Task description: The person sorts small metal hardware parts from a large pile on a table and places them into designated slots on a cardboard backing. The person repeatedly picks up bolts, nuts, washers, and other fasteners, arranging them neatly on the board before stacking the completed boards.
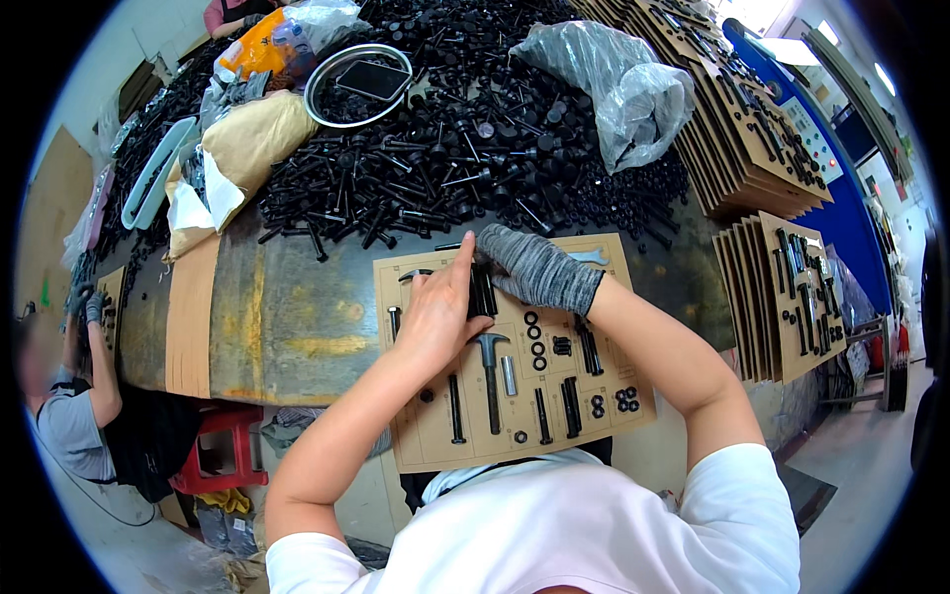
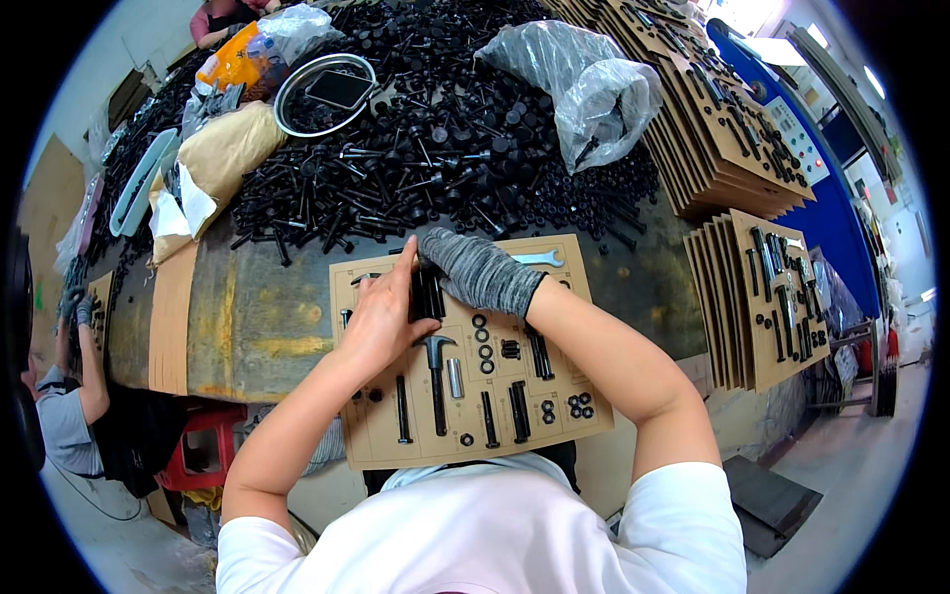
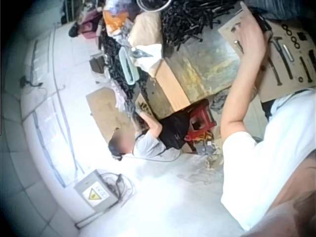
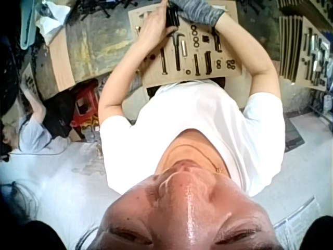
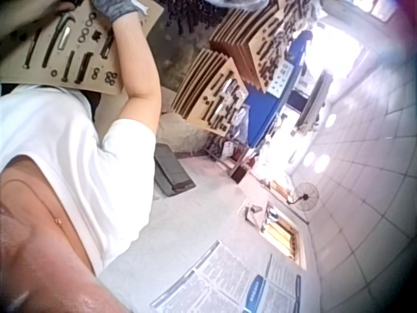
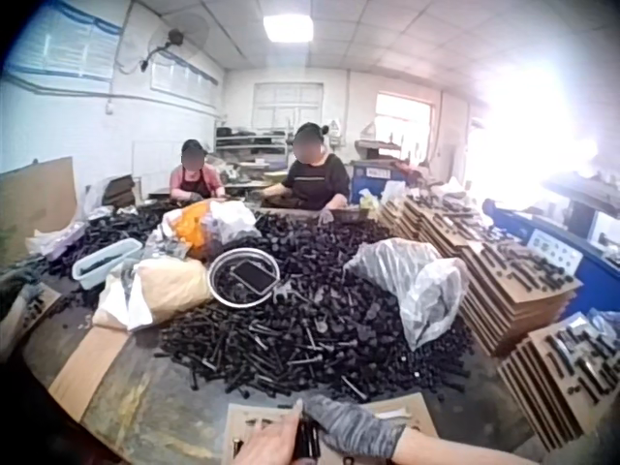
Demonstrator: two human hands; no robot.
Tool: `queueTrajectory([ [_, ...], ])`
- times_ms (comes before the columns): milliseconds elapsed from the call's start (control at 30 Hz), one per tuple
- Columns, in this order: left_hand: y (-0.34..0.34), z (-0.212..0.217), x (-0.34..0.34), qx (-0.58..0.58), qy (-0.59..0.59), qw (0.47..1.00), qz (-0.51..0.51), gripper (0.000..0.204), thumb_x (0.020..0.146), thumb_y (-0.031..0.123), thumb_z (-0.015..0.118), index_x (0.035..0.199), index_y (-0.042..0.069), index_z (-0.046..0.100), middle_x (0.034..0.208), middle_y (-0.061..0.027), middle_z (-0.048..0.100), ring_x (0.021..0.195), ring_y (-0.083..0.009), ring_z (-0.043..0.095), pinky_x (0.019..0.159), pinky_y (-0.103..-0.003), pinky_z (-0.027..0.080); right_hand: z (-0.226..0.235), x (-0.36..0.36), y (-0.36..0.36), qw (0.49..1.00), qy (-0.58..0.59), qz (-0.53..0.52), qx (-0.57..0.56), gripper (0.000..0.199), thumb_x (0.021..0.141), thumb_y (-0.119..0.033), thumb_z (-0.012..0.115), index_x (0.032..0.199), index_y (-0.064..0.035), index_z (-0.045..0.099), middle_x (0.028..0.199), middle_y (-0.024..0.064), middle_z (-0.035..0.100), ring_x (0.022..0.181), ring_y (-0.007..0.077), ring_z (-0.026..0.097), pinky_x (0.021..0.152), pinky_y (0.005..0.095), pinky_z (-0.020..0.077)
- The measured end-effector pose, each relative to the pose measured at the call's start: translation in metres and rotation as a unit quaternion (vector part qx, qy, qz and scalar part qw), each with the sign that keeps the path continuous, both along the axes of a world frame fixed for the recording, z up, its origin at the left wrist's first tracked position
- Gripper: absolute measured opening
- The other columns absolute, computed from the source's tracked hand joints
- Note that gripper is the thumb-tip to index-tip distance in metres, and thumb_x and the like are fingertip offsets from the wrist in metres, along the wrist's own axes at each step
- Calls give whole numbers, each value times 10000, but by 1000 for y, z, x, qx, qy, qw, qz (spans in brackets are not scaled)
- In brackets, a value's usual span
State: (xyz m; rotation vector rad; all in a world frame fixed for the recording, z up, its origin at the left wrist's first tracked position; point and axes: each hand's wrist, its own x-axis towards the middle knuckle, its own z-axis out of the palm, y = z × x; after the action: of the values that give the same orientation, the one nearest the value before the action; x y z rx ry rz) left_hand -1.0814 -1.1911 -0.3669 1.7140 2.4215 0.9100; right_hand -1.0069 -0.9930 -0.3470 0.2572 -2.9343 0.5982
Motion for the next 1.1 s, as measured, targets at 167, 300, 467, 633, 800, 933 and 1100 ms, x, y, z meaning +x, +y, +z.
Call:
queueTrajectory([
  [167, 11, 19, -24, 41, 6, 999, 29, 531, 823, 196, 762, 1283, 19, 563, 1076, -132, 643, 1070, -330, 583, 928, -451, 421, 27, -13, 38, 990, 72, -118, -23, 229, 832, -57, 655, 1061, -59, 663, 1061, 136, 660, 1039, 322, 634, 938, 408, 511],
  [300, 62, 15, -64, 12, 79, 996, -47, 190, 838, 126, 687, 1023, 83, 706, 992, -112, 661, 992, -328, 630, 869, -425, 497, 38, -30, 41, 948, -65, -256, 177, 241, 849, -208, 688, 1053, -79, 681, 1054, 148, 689, 1020, 318, 665, 889, 421, 536],
  [467, 97, 28, -88, -162, 90, 964, -192, 189, 841, 142, 674, 1019, 92, 713, 970, -120, 664, 951, -334, 654, 841, -422, 532, 25, -20, 45, 889, -141, -353, 257, 211, 879, -146, 623, 1043, -103, 748, 1031, 146, 742, 988, 289, 721, 803, 426, 577],
  [633, 100, 34, -92, -174, 52, 962, -203, 198, 846, 93, 676, 1039, 62, 708, 999, -130, 657, 990, -323, 645, 854, -404, 542, 24, -22, 55, 874, -186, -372, 251, 222, 889, -193, 612, 1014, -86, 761, 1010, 160, 742, 961, 310, 722, 766, 422, 583],
  [800, 88, 42, -85, 34, 97, 990, -96, 204, 818, 45, 723, 1020, 38, 692, 994, -107, 648, 877, -287, 674, 762, -369, 565, 74, 58, 63, 939, 4, -323, 115, 288, 854, -341, 654, 922, -67, 714, 879, 144, 700, 859, 287, 689, 811, 401, 550],
  [933, 84, 67, -8, 162, 16, 984, -76, 145, 861, 83, 727, 995, 33, 699, 930, -118, 680, 792, -250, 693, 691, -324, 547, 105, 157, 34, 923, -125, -307, -195, 281, 870, -305, 708, 840, -27, 732, 783, 134, 723, 718, 237, 690, 726, 336, 559],
  [1100, 103, 45, 89, 44, -81, 985, -147, 158, 862, 158, 723, 942, 22, 713, 855, -145, 706, 808, -315, 673, 737, -406, 528, 46, 208, 24, 871, -228, -402, -167, 312, 759, -335, 748, 826, -30, 748, 788, 166, 707, 738, 284, 684, 757, 384, 551],
])
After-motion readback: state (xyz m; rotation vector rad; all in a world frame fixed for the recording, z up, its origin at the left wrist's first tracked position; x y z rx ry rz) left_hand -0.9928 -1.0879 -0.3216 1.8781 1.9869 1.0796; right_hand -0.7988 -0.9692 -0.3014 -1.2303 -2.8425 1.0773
